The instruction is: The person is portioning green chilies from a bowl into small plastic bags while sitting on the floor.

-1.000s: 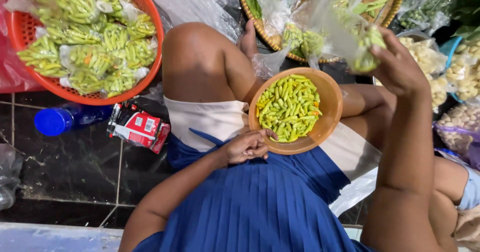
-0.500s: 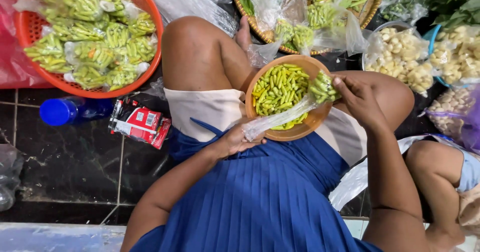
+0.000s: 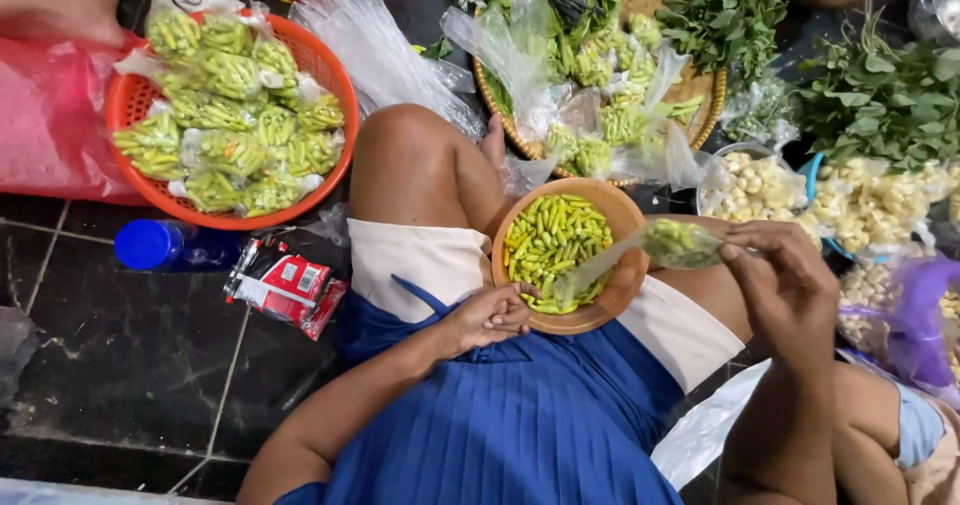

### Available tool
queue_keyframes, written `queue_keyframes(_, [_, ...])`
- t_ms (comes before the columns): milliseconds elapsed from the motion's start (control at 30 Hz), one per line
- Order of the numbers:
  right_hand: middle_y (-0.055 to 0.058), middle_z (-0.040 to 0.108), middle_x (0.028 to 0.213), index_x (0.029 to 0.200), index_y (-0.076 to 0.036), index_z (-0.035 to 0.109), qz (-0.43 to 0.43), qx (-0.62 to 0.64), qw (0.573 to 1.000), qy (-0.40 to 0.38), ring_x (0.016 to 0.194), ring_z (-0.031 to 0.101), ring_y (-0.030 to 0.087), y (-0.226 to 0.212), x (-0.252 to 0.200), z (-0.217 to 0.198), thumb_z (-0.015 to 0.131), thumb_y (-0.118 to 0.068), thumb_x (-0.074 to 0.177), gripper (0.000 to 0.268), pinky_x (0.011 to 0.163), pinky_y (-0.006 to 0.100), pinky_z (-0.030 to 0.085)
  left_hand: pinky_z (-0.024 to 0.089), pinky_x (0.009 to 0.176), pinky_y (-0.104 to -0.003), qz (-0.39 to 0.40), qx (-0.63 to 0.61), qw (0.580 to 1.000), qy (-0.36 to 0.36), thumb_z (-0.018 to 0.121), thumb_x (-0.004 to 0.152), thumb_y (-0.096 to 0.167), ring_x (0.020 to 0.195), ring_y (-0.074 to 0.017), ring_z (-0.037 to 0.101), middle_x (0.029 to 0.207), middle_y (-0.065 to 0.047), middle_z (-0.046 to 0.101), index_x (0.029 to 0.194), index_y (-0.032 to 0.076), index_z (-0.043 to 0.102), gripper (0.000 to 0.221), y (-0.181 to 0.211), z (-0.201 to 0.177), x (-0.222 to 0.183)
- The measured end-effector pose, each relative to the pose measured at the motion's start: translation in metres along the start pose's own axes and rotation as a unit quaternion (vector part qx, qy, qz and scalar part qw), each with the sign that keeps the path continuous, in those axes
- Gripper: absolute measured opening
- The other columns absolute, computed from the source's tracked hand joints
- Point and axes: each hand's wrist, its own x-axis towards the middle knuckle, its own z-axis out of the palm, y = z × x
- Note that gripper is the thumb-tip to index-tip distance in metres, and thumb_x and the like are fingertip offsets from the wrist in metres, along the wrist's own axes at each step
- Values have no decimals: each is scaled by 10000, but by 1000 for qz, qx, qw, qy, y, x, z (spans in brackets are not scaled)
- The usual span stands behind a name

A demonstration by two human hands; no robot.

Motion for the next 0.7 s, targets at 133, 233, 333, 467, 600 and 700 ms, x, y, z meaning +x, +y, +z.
queue_keyframes(133, [183, 630, 1027, 1136, 127, 626, -46, -66, 996, 40, 785, 547, 174, -32, -7, -14, 676, 101, 1064, 91, 715, 237, 452, 470, 813, -264, 1, 0, 1000, -2, 329, 1110, 164, 459, -58, 309, 534, 46, 342, 1201, 50, 529, 248, -3, -4, 1])
queue_keyframes(233, [195, 621, 1034, 1122, 158, 670, -88, -180, 979, 33, 727, 430, 175, -48, -1, -20, 746, 158, 1065, 95, 668, 265, 339, 484, 804, -254, -3, -4, 1000, -13, 325, 1113, 187, 459, -54, 320, 546, 55, 347, 1226, 51, 524, 266, -3, -9, 4])
queue_keyframes(333, [195, 522, 1323, 1280, 72, 523, -58, -71, 993, 69, 1083, 498, 233, -21, -11, -35, 587, 206, 1203, 167, 1007, 306, 433, 483, 816, -253, 6, 1, 999, -44, 305, 1126, 211, 450, -62, 333, 545, 56, 365, 1240, 53, 504, 279, -6, -17, 8])
queue_keyframes(467, [269, 527, 1318, 1261, 153, 556, -57, -133, 989, -5, 1000, 448, 260, -30, -2, -30, 662, 255, 1182, 167, 904, 340, 387, 469, 800, -253, -7, -17, 1000, -23, 330, 1083, 143, 458, -61, 326, 542, 50, 363, 1223, 46, 503, 243, -6, -7, 1])
queue_keyframes(600, [204, 533, 1258, 1319, 111, 547, -36, -112, 992, -38, 908, 432, 181, -24, 7, -40, 642, 236, 1228, 181, 818, 274, 367, 455, 816, -267, 9, -29, 999, -25, 352, 1064, 129, 469, -59, 328, 534, 53, 348, 1201, 46, 524, 235, -1, -4, 2])
queue_keyframes(700, [270, 488, 1327, 1337, 189, 556, -60, -188, 978, -67, 1074, 447, 308, 21, 3, -74, 577, 242, 1243, 110, 976, 388, 384, 463, 811, -265, 2, -22, 999, -25, 338, 1059, 126, 466, -59, 328, 535, 53, 354, 1217, 38, 515, 253, 0, 0, -3])
